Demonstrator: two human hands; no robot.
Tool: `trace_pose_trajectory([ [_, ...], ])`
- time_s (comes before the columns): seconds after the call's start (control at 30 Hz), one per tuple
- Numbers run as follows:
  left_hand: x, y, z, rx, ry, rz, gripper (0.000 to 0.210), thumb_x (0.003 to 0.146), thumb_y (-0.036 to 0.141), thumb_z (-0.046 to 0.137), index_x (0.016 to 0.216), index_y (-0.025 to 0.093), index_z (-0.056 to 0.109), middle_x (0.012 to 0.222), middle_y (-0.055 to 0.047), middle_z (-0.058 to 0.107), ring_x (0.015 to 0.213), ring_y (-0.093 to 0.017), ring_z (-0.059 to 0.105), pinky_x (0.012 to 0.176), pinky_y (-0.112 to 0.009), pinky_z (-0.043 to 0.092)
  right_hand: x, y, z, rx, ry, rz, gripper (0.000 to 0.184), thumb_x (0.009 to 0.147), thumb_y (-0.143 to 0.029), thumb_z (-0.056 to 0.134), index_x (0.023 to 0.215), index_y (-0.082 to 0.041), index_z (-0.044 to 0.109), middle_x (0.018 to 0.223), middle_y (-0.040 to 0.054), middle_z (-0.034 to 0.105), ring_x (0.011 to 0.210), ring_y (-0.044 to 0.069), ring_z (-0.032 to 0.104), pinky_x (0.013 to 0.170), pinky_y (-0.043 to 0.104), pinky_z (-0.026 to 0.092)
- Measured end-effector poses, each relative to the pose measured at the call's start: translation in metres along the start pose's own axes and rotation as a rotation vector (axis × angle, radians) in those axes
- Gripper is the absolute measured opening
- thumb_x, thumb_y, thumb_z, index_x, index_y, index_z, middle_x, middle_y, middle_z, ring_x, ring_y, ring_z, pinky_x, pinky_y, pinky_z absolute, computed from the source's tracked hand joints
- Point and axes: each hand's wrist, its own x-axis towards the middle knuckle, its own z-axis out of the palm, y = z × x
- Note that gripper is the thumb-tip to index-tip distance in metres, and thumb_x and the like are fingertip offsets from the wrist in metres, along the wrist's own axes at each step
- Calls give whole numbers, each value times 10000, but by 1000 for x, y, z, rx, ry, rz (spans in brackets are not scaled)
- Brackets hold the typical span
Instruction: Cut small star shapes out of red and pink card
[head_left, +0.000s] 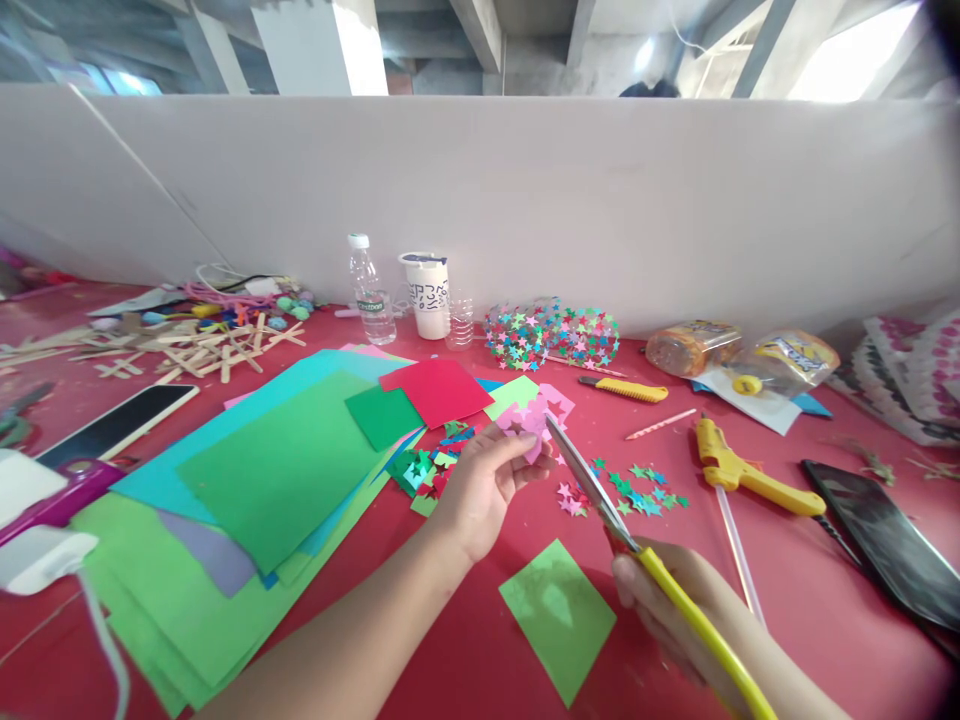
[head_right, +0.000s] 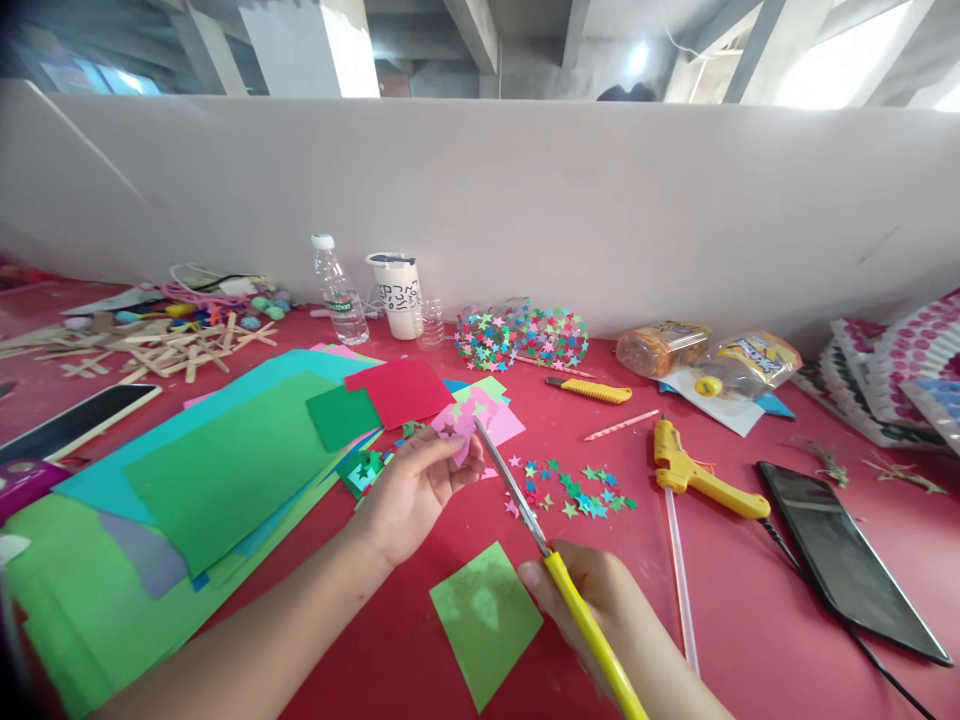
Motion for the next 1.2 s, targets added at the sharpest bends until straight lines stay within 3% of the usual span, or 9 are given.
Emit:
trace_pose_trajectory([
  [0.1, 1, 3, 0, -44, 4, -22, 179, 649, 178, 812, 737, 147, 659, 703, -27, 724, 557, -108, 642, 563, -213, 513, 0, 0, 0, -41, -19, 10, 626, 811, -855, 470, 690, -242, 438, 417, -96, 356, 356, 83, 307, 350, 200, 218],
  [0.23, 2, 4, 0, -70, -9, -53, 206, 653, 188, 824, 662, 137, 624, 553, 27, 601, 430, -35, 478, 436, -157, 352, 1, 1, 0, -60, -22, 7, 632, 799, -859, 490, 668, -247, 407, 440, -89, 353, 378, 86, 313, 356, 208, 207],
  [0.47, 4, 2, -1, 53, -6, 47, 215, 681, 243, 819, 640, 137, 636, 557, 36, 554, 468, -36, 404, 488, -194, 307, 2, 2, 0, -59, -4, -10, 590, 828, -801, 523, 655, -249, 408, 439, -81, 369, 381, 93, 324, 354, 208, 220],
  [0.7, 2, 3, -2, 325, 36, 244, 290, 785, 298, 721, 589, 181, 542, 519, 50, 488, 525, -83, 409, 555, -237, 320, -4, -2, -3, -60, -38, -66, 683, 783, -910, 421, 698, -233, 458, 440, -90, 360, 382, 84, 305, 371, 214, 204],
  [1.0, 0, 8, -4, 466, -16, 313, 218, 809, 319, 687, 656, 187, 605, 518, 59, 464, 501, -90, 391, 530, -244, 304, -4, -5, -9, -82, -140, -130, 721, 793, -929, 348, 763, -221, 480, 445, -92, 354, 380, 92, 317, 389, 238, 219],
  [1.2, 3, 7, -6, 406, -62, 300, 237, 801, 291, 691, 626, 186, 570, 508, 61, 483, 492, -77, 400, 519, -235, 293, -7, -12, -11, -81, -155, -153, 727, 794, -937, 312, 760, -224, 454, 450, -97, 345, 390, 95, 304, 415, 243, 253],
])
